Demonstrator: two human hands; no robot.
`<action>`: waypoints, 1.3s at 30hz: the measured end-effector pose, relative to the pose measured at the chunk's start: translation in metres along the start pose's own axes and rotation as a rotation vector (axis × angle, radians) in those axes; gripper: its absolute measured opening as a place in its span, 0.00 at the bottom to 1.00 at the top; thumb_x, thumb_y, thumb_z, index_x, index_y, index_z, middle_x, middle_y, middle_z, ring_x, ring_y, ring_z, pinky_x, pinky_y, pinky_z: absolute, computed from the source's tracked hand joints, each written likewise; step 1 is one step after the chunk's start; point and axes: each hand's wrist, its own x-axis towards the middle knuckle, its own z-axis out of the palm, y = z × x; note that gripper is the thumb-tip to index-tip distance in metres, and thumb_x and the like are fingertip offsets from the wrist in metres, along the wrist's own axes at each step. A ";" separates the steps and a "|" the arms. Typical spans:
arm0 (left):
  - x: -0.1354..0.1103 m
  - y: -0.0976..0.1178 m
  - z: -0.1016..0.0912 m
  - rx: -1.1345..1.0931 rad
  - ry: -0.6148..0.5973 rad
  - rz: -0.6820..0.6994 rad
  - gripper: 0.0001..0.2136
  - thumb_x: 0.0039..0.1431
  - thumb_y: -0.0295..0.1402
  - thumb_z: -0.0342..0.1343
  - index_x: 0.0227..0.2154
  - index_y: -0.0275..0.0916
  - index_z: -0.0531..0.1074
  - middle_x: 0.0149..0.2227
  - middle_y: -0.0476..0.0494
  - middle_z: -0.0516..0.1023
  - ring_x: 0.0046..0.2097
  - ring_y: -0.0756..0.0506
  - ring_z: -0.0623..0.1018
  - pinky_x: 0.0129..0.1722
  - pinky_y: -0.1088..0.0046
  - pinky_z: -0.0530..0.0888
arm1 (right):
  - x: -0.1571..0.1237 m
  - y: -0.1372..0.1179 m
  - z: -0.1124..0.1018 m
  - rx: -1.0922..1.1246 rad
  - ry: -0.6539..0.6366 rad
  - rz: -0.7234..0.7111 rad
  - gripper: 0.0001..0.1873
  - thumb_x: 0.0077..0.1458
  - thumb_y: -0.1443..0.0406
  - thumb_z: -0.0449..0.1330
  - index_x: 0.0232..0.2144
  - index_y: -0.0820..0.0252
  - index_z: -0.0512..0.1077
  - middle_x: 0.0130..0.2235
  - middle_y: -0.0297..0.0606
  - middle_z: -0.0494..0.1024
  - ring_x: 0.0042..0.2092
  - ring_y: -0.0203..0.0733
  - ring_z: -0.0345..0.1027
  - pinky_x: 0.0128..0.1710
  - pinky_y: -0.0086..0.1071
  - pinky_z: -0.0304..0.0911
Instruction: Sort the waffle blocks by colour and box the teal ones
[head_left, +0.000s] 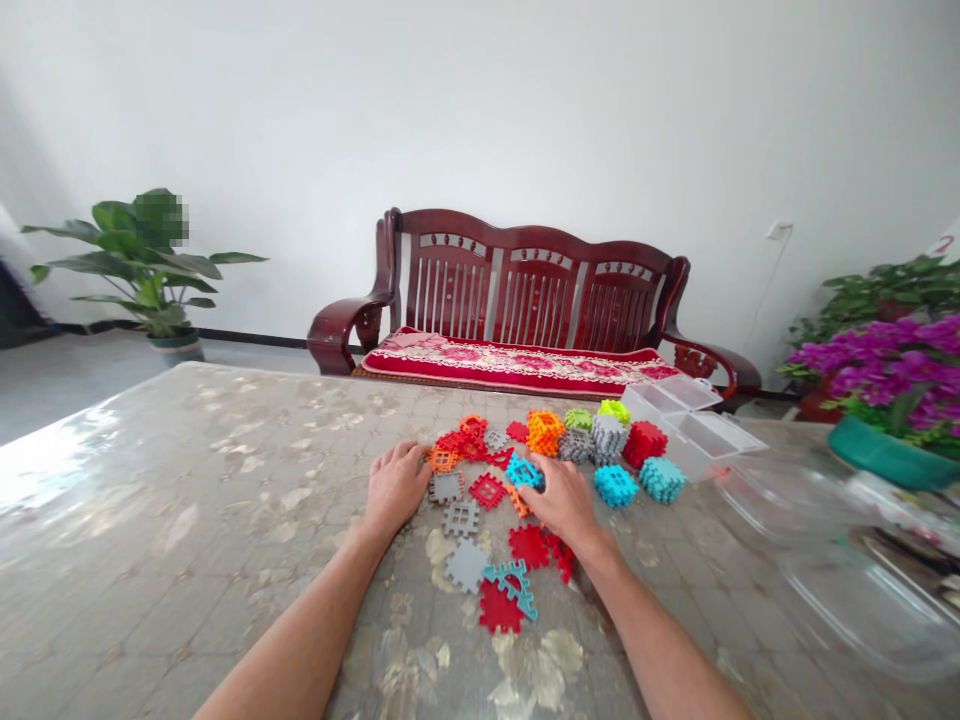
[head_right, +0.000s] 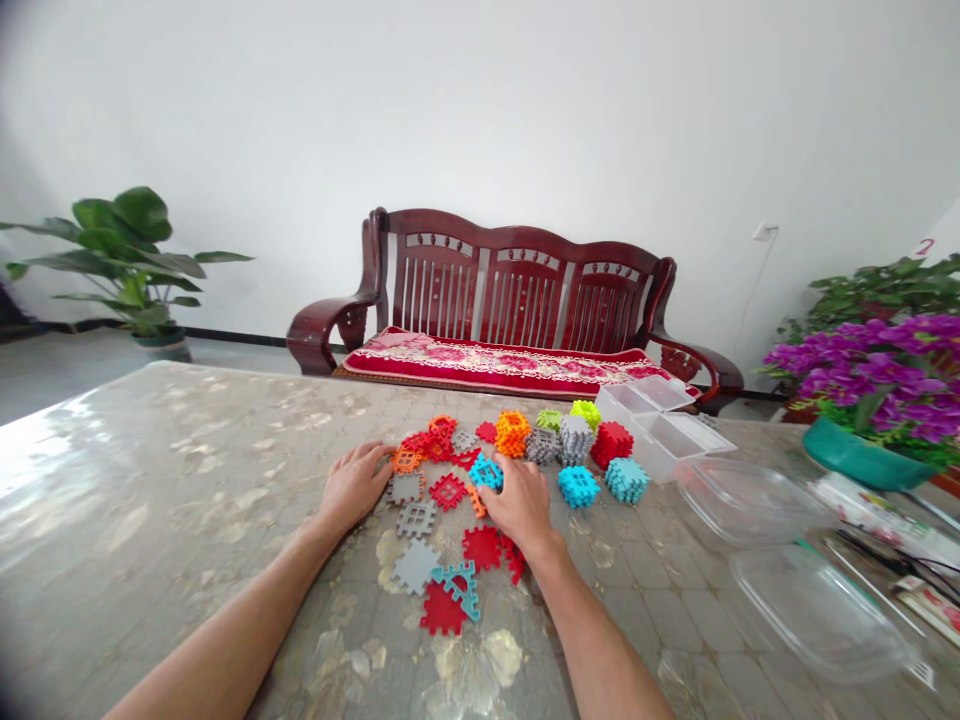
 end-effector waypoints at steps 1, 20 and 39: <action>0.000 0.000 0.000 -0.003 0.003 0.003 0.18 0.65 0.36 0.45 0.51 0.47 0.75 0.59 0.42 0.74 0.59 0.41 0.72 0.59 0.60 0.65 | 0.000 -0.001 0.000 -0.010 0.005 0.003 0.26 0.55 0.57 0.61 0.56 0.55 0.71 0.53 0.42 0.79 0.53 0.52 0.70 0.53 0.39 0.61; 0.003 -0.006 0.009 -0.033 0.018 -0.003 0.18 0.63 0.36 0.46 0.53 0.49 0.74 0.59 0.43 0.74 0.59 0.40 0.72 0.60 0.59 0.65 | -0.020 0.064 -0.049 -0.203 0.322 0.222 0.27 0.59 0.55 0.58 0.57 0.61 0.71 0.46 0.50 0.81 0.48 0.55 0.72 0.49 0.42 0.61; 0.003 -0.006 0.009 -0.017 0.010 0.006 0.19 0.64 0.37 0.45 0.52 0.47 0.74 0.59 0.43 0.74 0.60 0.40 0.72 0.60 0.60 0.65 | -0.068 0.033 -0.008 0.041 0.023 -0.216 0.32 0.58 0.55 0.58 0.63 0.57 0.64 0.65 0.44 0.66 0.66 0.51 0.56 0.66 0.47 0.52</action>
